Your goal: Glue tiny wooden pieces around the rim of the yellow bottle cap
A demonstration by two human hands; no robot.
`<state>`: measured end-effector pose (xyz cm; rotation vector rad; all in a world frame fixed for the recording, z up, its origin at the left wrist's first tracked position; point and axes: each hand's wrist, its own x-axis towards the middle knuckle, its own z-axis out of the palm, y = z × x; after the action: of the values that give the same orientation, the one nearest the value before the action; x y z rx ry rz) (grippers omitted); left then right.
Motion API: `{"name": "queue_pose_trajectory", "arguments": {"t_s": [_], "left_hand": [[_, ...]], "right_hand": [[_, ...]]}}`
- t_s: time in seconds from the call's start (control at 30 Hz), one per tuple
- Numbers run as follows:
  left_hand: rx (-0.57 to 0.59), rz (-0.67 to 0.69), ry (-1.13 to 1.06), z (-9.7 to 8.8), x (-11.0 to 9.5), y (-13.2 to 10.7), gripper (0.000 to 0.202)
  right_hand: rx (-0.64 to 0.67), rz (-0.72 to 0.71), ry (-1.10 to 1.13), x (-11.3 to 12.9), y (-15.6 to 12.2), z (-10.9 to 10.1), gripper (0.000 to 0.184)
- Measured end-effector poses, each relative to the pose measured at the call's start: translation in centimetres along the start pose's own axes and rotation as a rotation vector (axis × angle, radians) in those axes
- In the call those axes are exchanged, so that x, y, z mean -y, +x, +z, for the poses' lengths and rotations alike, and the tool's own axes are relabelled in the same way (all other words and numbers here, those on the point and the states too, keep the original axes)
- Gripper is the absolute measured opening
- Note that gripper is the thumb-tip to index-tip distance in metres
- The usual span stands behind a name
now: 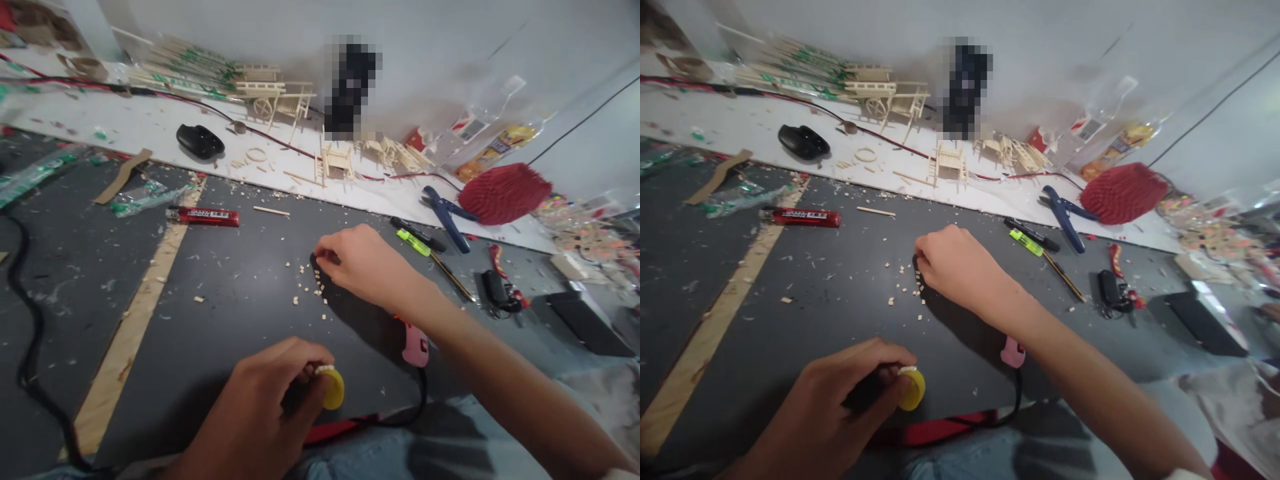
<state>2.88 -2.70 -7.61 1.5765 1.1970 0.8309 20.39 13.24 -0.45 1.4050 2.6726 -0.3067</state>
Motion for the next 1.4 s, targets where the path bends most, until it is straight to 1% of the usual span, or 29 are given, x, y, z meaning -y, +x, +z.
{"name": "queue_pose_trajectory", "arguments": {"t_s": [0.13, 0.23, 0.3, 0.43, 0.53, 0.63, 0.73, 0.83, 0.97, 1.07, 1.27, 1.4], "left_hand": [[0.008, 0.012, -0.014, 0.1, -0.1, 0.0, 0.018], [0.009, 0.008, -0.018, 0.2, -0.1, 0.0, 0.017], [0.01, 0.006, -0.02, 0.2, -0.2, 0.0, 0.017], [0.019, 0.01, -0.029, 0.1, -0.2, 0.0, 0.018], [0.019, 0.013, -0.036, 0.0, -0.2, 0.0, 0.017], [0.007, 0.021, -0.043, -0.1, -0.3, 0.0, 0.016], [-0.007, 0.029, -0.049, -0.2, -0.5, 0.0, 0.014], [-0.037, 0.042, -0.053, -0.2, -0.5, 0.2, 0.013], [-0.073, 0.066, -0.051, -0.2, -0.4, 0.3, 0.016], [-0.093, 0.087, -0.054, -0.2, -0.4, 0.3, 0.016], [-0.198, 0.108, -0.049, -0.4, -0.6, 0.2, 0.018], [-0.235, 0.109, -0.057, -0.5, -0.7, 0.2, 0.023]], "right_hand": [[-0.005, 0.01, -0.007, 0.4, 0.1, 0.4, 0.03], [-0.035, 0.014, 0.052, 0.4, 0.0, 0.3, 0.024], [-0.067, 0.027, 0.141, 0.2, -0.3, -0.1, 0.019], [-0.103, 0.069, 0.388, -1.2, -1.4, -1.2, 0.01], [-0.102, 0.075, 0.736, -2.2, -2.3, -1.5, 0.005], [-0.103, 0.07, 1.094, -2.3, -3.3, -1.4, 0.011], [-0.103, 0.067, 1.255, -1.5, -4.4, -1.0, 0.018], [-0.121, 0.06, 1.346, -0.5, -5.6, -0.6, 0.024], [-0.126, 0.083, 1.471, 0.6, -6.7, -0.4, 0.037], [-0.117, 0.114, 1.529, 1.1, -7.0, -0.1, 0.033], [-0.179, 0.151, 1.559, 1.8, -8.0, 1.0, 0.026], [-0.214, 0.212, 1.646, 2.5, -8.8, 1.6, 0.034]]}}
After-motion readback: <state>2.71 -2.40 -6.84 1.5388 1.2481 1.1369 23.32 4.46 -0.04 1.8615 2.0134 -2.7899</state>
